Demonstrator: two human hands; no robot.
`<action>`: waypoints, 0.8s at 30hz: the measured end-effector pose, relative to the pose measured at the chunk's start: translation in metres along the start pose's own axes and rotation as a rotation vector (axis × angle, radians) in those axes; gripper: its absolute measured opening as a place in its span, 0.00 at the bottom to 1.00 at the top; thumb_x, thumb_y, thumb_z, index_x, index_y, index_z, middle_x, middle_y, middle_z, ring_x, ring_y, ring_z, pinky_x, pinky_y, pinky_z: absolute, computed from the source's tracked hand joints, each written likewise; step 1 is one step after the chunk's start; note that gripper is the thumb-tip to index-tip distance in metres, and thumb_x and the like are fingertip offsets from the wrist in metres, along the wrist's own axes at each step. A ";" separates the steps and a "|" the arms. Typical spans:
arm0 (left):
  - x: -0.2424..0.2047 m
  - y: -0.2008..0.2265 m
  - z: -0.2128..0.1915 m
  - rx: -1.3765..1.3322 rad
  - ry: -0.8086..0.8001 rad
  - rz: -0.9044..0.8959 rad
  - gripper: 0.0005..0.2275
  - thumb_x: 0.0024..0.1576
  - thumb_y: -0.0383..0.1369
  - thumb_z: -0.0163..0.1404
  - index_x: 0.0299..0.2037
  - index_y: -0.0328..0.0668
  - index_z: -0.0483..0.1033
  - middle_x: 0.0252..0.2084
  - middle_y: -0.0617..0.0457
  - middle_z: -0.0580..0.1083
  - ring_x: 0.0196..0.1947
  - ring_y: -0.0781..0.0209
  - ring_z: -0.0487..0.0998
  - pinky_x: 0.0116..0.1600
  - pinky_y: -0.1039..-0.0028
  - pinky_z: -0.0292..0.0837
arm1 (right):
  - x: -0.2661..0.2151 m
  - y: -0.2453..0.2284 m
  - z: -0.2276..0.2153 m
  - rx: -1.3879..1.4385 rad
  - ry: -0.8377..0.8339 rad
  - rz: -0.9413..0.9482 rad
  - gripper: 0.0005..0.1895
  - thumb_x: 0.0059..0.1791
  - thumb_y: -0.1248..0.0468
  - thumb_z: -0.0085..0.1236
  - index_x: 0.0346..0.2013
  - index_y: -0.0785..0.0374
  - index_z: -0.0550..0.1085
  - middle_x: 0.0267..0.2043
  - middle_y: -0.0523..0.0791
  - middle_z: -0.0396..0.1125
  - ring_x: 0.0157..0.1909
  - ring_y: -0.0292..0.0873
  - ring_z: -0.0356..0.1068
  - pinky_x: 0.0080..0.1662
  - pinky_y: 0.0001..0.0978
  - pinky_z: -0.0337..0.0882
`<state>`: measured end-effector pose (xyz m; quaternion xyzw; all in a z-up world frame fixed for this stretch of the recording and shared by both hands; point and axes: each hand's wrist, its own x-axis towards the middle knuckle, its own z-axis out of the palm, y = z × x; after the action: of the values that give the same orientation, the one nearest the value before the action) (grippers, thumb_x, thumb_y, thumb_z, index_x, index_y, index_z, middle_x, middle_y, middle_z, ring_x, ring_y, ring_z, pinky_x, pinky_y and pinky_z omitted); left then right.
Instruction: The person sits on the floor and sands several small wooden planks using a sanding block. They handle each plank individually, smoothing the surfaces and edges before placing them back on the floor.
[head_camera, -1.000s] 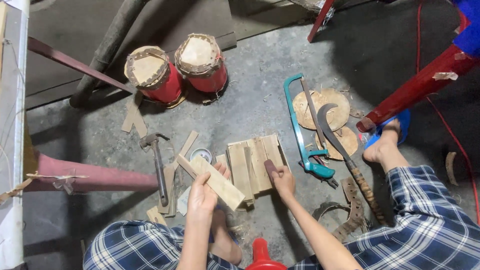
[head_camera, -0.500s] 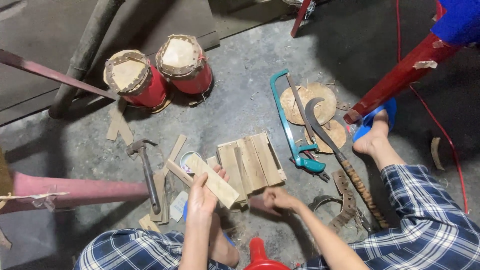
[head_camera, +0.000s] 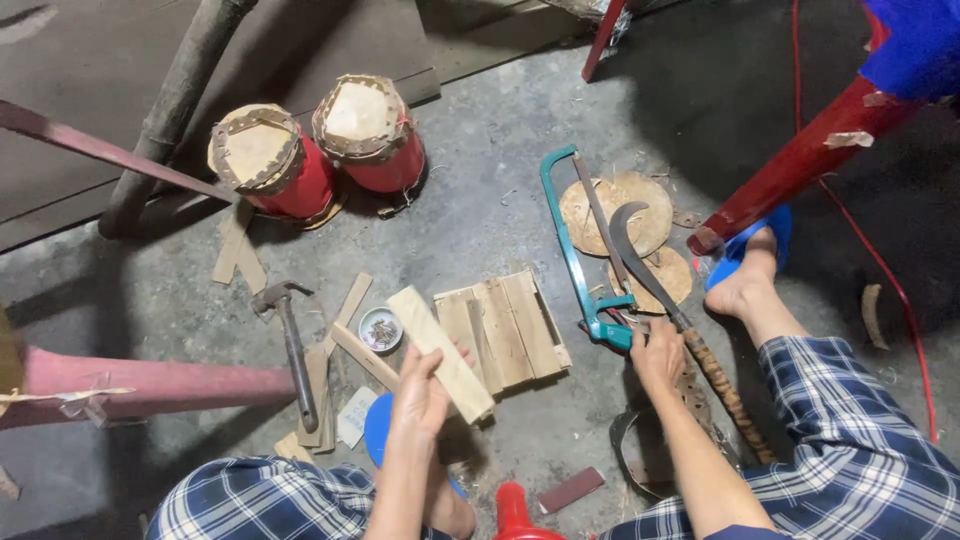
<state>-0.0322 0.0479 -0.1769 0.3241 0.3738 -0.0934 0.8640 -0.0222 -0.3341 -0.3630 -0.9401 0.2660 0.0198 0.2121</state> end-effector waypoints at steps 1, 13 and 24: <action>-0.009 0.001 0.012 -0.001 0.006 0.004 0.24 0.60 0.20 0.41 0.68 0.48 0.58 0.60 0.34 0.71 0.53 0.35 0.76 0.59 0.40 0.72 | 0.004 0.003 0.000 0.002 -0.006 -0.004 0.13 0.51 0.52 0.55 0.49 0.49 0.73 0.49 0.46 0.69 0.53 0.56 0.69 0.51 0.57 0.72; 0.041 0.000 -0.024 0.738 0.339 0.452 0.19 0.62 0.35 0.50 0.63 0.38 0.69 0.51 0.37 0.75 0.46 0.54 0.75 0.48 0.54 0.77 | 0.022 0.053 0.036 -0.014 0.305 0.190 0.31 0.49 0.67 0.56 0.67 0.54 0.63 0.65 0.52 0.52 0.57 0.65 0.55 0.53 0.71 0.60; 0.084 -0.105 -0.052 1.551 0.383 0.279 0.38 0.43 0.48 0.68 0.59 0.49 0.57 0.59 0.43 0.57 0.62 0.34 0.61 0.61 0.39 0.62 | -0.006 -0.004 0.066 0.234 0.342 0.018 0.21 0.46 0.69 0.59 0.54 0.54 0.73 0.57 0.51 0.60 0.55 0.65 0.62 0.54 0.61 0.63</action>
<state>-0.0466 0.0063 -0.3145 0.8848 0.3004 -0.1603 0.3182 -0.0201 -0.3012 -0.4205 -0.8963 0.3071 -0.1690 0.2715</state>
